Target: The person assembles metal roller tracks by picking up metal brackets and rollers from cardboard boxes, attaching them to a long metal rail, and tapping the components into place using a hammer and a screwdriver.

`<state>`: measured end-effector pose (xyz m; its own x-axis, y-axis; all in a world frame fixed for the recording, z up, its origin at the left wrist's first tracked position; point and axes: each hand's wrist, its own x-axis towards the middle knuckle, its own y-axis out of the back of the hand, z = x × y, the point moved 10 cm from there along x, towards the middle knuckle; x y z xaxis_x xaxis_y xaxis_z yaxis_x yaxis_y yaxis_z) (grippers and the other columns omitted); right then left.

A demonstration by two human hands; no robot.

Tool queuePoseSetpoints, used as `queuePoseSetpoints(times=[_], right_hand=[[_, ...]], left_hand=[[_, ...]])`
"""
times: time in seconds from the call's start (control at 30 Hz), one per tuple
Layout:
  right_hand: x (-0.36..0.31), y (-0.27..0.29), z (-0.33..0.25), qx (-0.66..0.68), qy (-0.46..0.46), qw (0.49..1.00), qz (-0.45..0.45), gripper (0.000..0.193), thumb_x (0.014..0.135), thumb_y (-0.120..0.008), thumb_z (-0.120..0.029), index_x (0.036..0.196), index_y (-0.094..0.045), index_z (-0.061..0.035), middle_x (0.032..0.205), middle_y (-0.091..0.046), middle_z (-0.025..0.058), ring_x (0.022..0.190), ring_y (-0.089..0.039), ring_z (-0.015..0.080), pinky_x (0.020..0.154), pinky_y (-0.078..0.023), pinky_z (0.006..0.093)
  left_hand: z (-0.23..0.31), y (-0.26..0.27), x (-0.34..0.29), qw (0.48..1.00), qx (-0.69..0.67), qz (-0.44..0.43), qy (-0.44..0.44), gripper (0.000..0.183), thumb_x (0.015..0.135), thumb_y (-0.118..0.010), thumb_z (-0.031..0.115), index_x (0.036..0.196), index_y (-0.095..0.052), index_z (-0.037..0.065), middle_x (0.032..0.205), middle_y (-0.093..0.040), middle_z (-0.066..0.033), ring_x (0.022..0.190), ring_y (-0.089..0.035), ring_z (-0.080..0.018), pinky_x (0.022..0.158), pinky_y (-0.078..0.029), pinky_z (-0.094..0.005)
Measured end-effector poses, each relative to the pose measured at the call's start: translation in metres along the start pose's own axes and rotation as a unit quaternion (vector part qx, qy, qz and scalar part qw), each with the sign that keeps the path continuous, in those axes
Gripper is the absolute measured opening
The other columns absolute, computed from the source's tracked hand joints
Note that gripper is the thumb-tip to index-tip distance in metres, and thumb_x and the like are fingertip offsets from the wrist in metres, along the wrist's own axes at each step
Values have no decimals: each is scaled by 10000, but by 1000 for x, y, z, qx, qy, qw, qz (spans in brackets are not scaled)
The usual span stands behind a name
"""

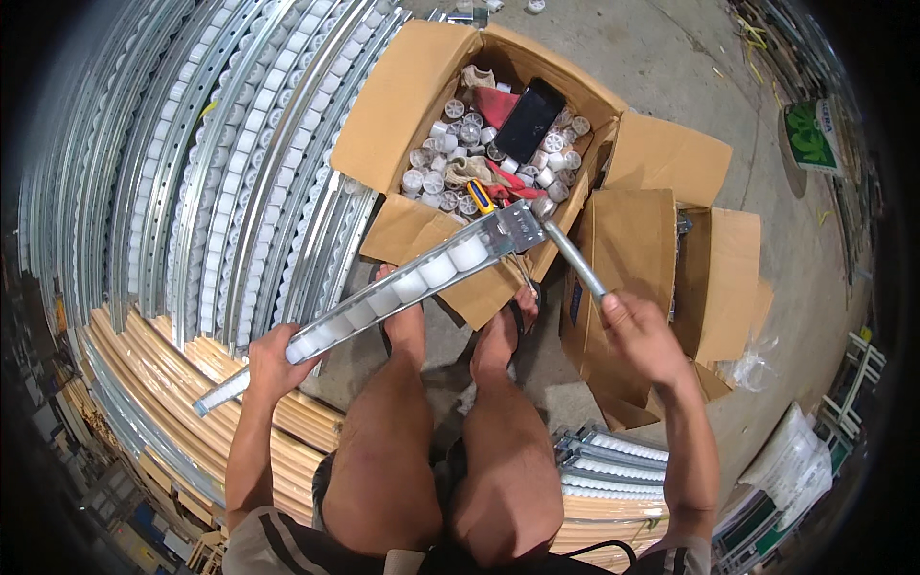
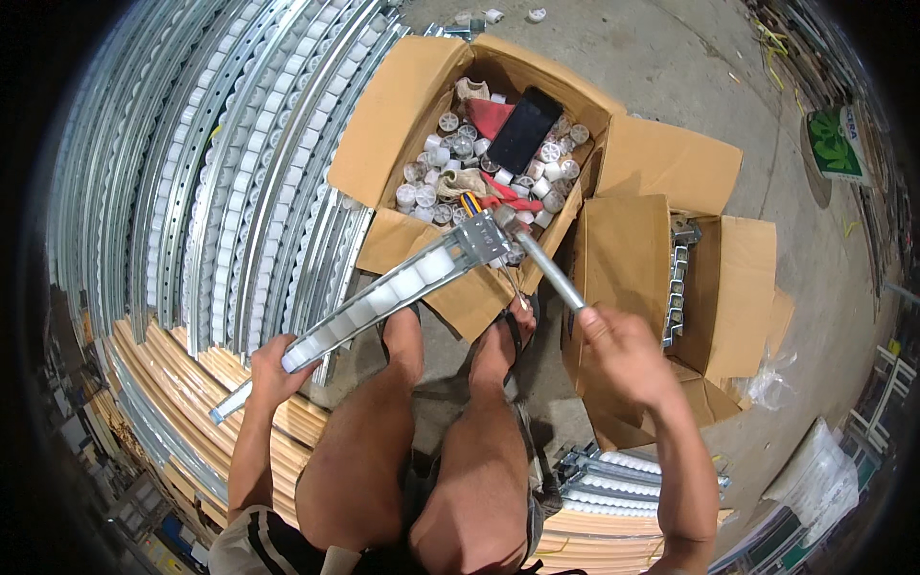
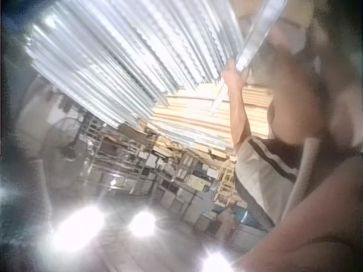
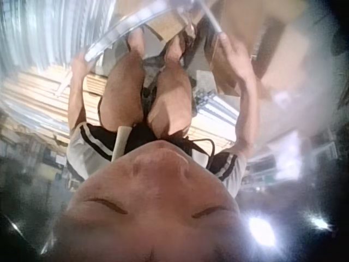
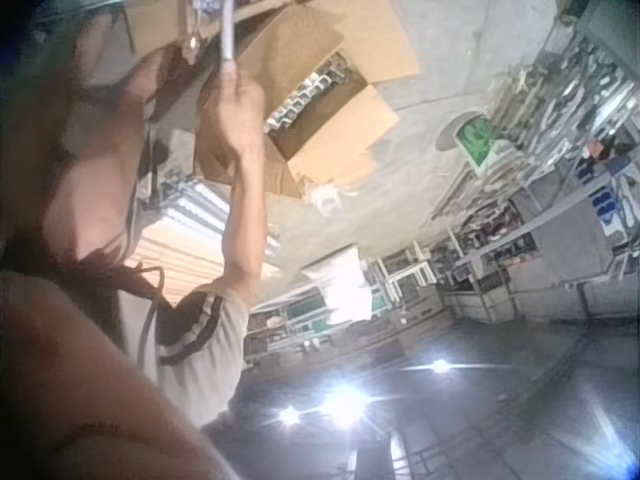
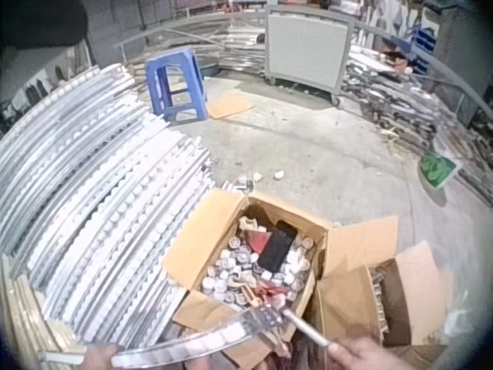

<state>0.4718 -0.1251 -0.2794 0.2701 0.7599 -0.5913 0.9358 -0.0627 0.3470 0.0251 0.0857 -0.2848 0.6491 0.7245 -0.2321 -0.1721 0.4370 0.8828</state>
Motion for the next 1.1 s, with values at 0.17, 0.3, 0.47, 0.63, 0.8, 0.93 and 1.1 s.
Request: queuePoseSetpoints(times=[0.17, 0.3, 0.47, 0.63, 0.8, 0.93, 1.1], right_hand=[[-9, -1, -4, 79, -51, 996, 7, 489, 1085, -441, -474, 796, -501, -83, 607, -423, -18, 521, -386, 92, 475, -334, 287], [-3, 17, -20, 110, -89, 989, 31, 494, 1087, -440, -468, 808, -513, -66, 622, -445, -25, 562, -418, 112, 519, -377, 306], [-4, -8, -14, -24, -65, 997, -33, 453, 1082, -475, -440, 891, -590, -46, 713, -513, -6, 676, -473, 126, 635, -444, 313], [-4, -18, -5, 45, -105, 993, -13, 470, 1071, -496, -450, 913, -607, -22, 714, -521, 12, 690, -481, 134, 633, -435, 337], [-6, -13, 3, 86, -119, 988, 41, 500, 1069, -490, -464, 872, -583, -15, 672, -489, 16, 650, -479, 141, 593, -423, 343], [-11, -25, 5, 95, -147, 984, -38, 474, 1080, -478, -436, 869, -563, -21, 648, -487, 18, 601, -467, 113, 555, -409, 314], [-9, -48, 0, 112, -111, 987, -31, 455, 1092, -465, -405, 837, -553, -39, 623, -471, -16, 538, -414, 78, 493, -355, 275]], left_hand=[[-7, -3, -3, 1000, -2, 0, 15, 483, 668, -913, 257, 1004, -660, 19, 839, -685, -176, 746, -676, -381, 657, -534, -447], [-13, -3, -1, 1000, 1, 1, 26, 486, 676, -918, 266, 1010, -660, 25, 865, -694, -192, 782, -685, -399, 686, -543, -444], [-12, -4, 0, 1000, 8, -12, 11, 469, 687, -912, 252, 1005, -650, 29, 873, -695, -181, 795, -684, -397, 687, -541, -443], [-11, -4, 3, 999, 39, -23, 3, 482, 701, -888, 296, 1036, -650, 43, 859, -680, -161, 777, -674, -379, 667, -526, -470], [-20, -6, -1, 999, 43, -25, -4, 490, 701, -884, 298, 1046, -641, 50, 874, -677, -160, 793, -670, -371, 677, -519, -471], [-21, -5, 0, 999, 50, -22, 3, 476, 711, -879, 319, 1020, -641, 46, 879, -677, -159, 788, -667, -377, 671, -515, -471], [-20, -2, 0, 999, 48, -23, 6, 471, 714, -871, 326, 1022, -643, 52, 859, -667, -151, 790, -667, -379, 666, -512, -471]])
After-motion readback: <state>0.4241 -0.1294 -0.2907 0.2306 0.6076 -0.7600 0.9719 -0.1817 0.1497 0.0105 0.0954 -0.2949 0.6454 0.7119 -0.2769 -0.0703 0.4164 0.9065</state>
